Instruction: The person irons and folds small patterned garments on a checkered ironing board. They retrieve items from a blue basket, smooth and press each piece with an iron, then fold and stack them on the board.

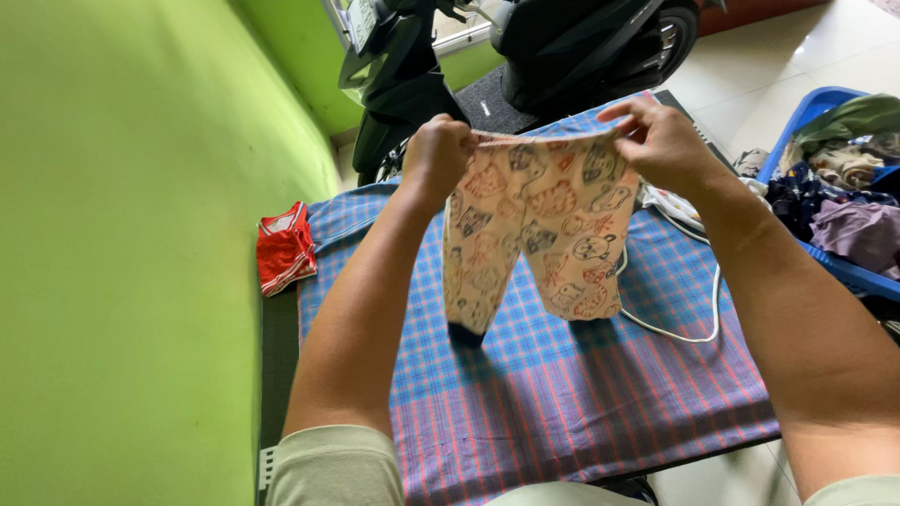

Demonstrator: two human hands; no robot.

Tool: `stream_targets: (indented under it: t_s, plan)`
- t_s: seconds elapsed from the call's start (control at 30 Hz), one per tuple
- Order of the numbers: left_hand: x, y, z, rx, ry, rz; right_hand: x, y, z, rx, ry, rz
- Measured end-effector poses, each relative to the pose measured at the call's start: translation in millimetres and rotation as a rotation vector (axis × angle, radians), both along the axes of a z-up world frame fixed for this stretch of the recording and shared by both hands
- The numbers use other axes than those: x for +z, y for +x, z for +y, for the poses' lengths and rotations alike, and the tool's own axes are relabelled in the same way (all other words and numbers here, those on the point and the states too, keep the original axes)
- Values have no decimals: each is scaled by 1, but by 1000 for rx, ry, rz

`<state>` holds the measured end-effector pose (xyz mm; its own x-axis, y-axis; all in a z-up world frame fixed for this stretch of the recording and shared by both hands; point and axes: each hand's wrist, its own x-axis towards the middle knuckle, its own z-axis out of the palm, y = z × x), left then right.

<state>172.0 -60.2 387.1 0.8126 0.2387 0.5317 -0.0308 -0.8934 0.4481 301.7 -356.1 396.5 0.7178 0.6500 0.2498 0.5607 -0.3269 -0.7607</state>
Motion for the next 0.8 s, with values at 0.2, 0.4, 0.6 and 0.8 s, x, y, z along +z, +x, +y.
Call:
stream_targets:
  t_s: [0.2, 0.4, 0.6, 0.8]
  plan:
    - [14, 21, -5, -121, 39, -282, 11, -9, -9, -84, 195, -398]
    - [-30, -35, 36, -43, 65, -276, -5, -71, 38, 63, 321, -480]
    - [-172, -120, 89, 112, -368, -166, -119, -179, 112, 381, 383, -373]
    - [-315, -172, 69, 298, -1340, -186, -230, -262, 142, 543, 149, 46]
